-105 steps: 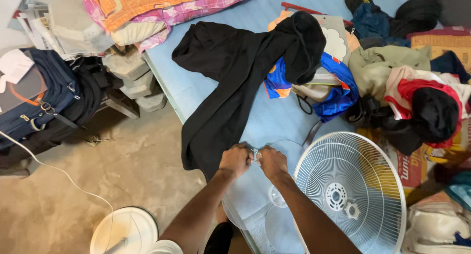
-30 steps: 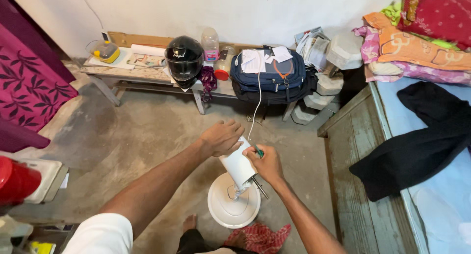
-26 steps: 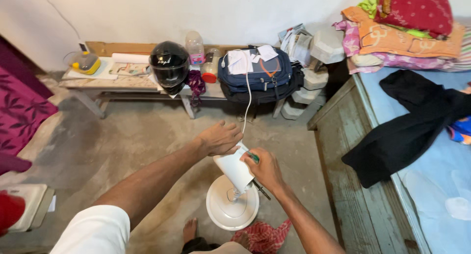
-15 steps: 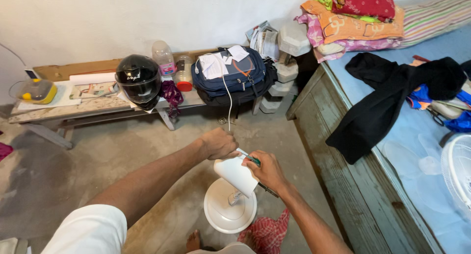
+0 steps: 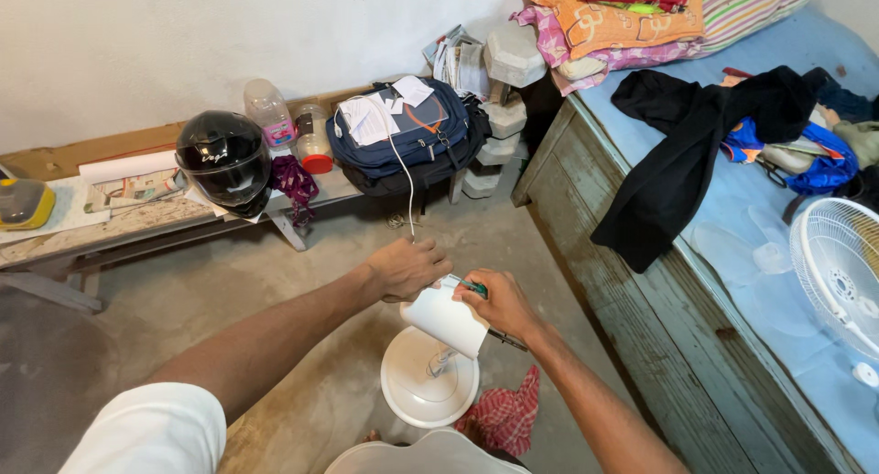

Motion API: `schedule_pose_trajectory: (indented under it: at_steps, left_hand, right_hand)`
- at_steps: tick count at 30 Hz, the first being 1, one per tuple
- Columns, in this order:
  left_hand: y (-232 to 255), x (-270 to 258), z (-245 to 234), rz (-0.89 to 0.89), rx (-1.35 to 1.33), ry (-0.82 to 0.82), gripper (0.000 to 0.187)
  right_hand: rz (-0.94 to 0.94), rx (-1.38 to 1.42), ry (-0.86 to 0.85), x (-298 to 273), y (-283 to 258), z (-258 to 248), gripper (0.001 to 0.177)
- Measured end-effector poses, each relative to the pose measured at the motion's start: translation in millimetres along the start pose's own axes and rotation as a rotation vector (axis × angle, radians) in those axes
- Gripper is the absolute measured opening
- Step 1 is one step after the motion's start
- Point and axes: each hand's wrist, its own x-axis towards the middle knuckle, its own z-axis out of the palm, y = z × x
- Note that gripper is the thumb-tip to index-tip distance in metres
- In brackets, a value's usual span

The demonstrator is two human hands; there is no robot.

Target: The person disassembles a white pedestal fan using a screwdriver, removing the front grille, motor housing, and rear cover. They manipulate the internal motor and wiring, then reassemble the fan components in reverse order.

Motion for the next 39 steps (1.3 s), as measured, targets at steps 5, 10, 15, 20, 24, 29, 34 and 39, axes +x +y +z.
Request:
schedule_pose_trajectory:
  at_steps: [5,10,15,20,24,29,34,39]
  left_hand:
    - [-4,4,1,0.024,0.088,-0.030,0.033]
    - [-2,5,-1,-0.026,0.065,-0.094,0.037]
    - [6,5,0,-0.104,0.047,-0.125,0.037]
    - [9,0,-5,-0.167,-0.046,-0.145,0.038]
    - [15,7,-7,-0.214,0.043,-0.244,0.043]
    - [8,7,-9,-0.267,-0.039,-0.100,0.053]
    - [10,6,-7,-0.494,-0.201,-0.131,0.057]
    - [15,10,0,-0.424,-0.254,-0.121,0.048]
  right_hand:
    - [0.040,0.038,-0.034,0,0,-1,0.017]
    - [0.092,0.026,-0.042,2,0,2,0.016]
    - [0.083,0.041,-0.026,3,0,3,0.015]
    - [0.109,0.026,-0.037,2,-4,5,0.018]
    - [0.064,0.014,-0.014,5,-5,7,0.019]
    - [0.068,0.051,-0.002,3,-1,6,0.018]
    - [0.075,0.026,0.019,0,4,8,0.018]
    - [0.043,0.017,0.013,3,6,9,0.018]
